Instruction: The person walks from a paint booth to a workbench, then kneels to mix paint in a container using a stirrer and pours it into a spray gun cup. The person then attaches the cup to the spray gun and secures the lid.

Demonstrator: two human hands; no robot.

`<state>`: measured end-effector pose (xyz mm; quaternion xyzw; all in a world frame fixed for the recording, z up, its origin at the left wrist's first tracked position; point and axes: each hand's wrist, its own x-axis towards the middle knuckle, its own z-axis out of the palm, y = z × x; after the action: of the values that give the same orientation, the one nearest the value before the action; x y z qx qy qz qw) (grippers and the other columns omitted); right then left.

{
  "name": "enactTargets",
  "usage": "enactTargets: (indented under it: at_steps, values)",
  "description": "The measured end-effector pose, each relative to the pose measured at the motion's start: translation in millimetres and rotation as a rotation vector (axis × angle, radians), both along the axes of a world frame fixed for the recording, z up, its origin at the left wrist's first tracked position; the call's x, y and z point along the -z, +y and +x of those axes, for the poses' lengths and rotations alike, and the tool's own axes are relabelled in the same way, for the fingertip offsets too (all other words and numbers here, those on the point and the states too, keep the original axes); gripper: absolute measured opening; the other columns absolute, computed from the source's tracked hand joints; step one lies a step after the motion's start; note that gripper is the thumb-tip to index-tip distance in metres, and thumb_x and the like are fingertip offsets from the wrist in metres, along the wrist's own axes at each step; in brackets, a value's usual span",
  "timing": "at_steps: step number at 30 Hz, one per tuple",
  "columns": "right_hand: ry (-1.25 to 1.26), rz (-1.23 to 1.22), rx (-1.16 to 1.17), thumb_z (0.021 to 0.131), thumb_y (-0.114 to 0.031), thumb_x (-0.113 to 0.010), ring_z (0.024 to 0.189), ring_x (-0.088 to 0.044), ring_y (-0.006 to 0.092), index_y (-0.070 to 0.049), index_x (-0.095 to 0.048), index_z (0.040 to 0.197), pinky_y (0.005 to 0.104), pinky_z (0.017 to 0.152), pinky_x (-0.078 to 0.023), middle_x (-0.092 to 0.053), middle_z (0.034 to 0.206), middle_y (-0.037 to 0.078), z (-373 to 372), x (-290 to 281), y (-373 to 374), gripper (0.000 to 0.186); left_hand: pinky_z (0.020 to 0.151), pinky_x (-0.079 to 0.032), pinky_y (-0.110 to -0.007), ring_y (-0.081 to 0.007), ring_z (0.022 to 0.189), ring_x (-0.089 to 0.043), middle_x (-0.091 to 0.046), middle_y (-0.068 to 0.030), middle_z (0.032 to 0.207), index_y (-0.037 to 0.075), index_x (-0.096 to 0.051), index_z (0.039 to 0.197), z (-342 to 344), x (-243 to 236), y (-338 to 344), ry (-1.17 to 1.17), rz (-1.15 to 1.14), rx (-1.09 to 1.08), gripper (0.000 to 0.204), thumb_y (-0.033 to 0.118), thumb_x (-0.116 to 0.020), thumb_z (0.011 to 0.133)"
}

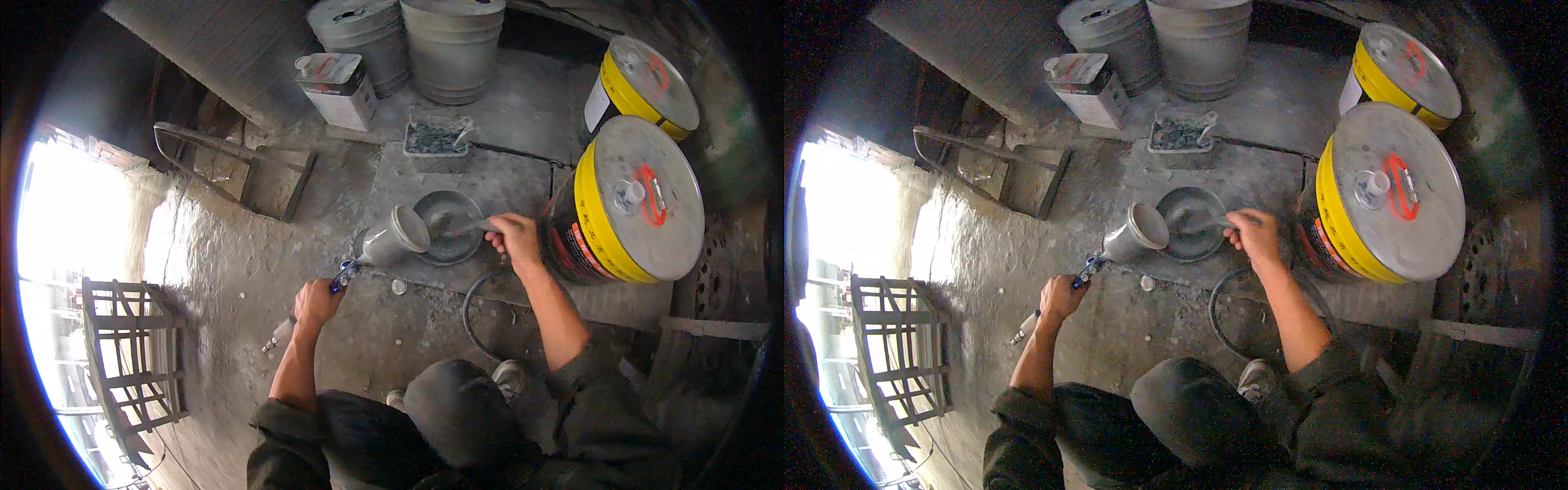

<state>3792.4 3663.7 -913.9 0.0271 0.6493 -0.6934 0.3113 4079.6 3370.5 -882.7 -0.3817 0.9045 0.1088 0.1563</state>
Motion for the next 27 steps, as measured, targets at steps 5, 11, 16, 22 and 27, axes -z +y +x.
enactTargets:
  at_steps: [5, 11, 16, 22, 27]
  values:
    - [0.066, -0.074, -0.027, 0.09, -0.018, -0.067, 0.053, -0.057, 0.0111, 0.002, -0.069, 0.092, 0.0253, 0.047, -0.044, -0.068, 0.071, 0.01, 13, -12, -3, 0.02, 0.078, -0.053, -0.05, -0.0415, 0.085, -0.067, -0.07, -0.0208, 0.085, 0.009, -0.073, 0.09, -17, -4, 13, 0.015, 0.006, 0.038, 0.031, 0.039, -0.069, 0.083]
    - [-0.041, -0.304, -0.184, 0.091, -0.019, -0.07, 0.071, -0.067, 0.0126, 0.001, -0.069, 0.11, 0.0229, 0.06, -0.051, -0.072, 0.088, 0.013, 7, -18, -13, 0.027, 0.077, -0.053, -0.049, -0.0412, 0.084, -0.067, -0.07, -0.0203, 0.085, 0.013, -0.076, 0.095, -16, -6, 17, -0.003, 0.04, 0.07, 0.027, 0.036, -0.07, 0.082]
    - [-0.048, -0.271, -0.578, 0.091, -0.015, -0.07, 0.077, -0.069, 0.0138, 0.0, -0.068, 0.116, 0.0236, 0.065, -0.053, -0.072, 0.095, 0.012, -18, -32, 12, 0.029, 0.076, -0.053, -0.05, -0.0416, 0.084, -0.067, -0.07, -0.0202, 0.085, 0.013, -0.076, 0.092, -9, -11, 10, -0.014, 0.079, 0.067, 0.028, 0.038, -0.07, 0.081]
    - [0.11, -0.136, -0.84, 0.084, 0.0, -0.072, 0.08, -0.073, 0.0196, 0.001, -0.071, 0.111, 0.0263, 0.065, -0.055, -0.074, 0.094, 0.017, -43, -37, 33, 0.027, 0.075, -0.053, -0.049, -0.0412, 0.083, -0.066, -0.069, -0.0196, 0.084, 0.013, -0.076, 0.089, 0, -9, -1, -0.002, 0.088, 0.076, 0.029, 0.041, -0.07, 0.08]
    - [0.203, -0.042, -0.694, 0.086, -0.002, -0.071, 0.077, -0.072, 0.0175, 0.003, -0.071, 0.111, 0.0267, 0.064, -0.056, -0.073, 0.091, 0.014, -58, -24, 35, 0.026, 0.074, -0.052, -0.049, -0.0415, 0.081, -0.066, -0.068, -0.0194, 0.081, 0.011, -0.075, 0.087, 7, -3, -8, 0.032, 0.053, 0.057, 0.032, 0.042, -0.07, 0.081]
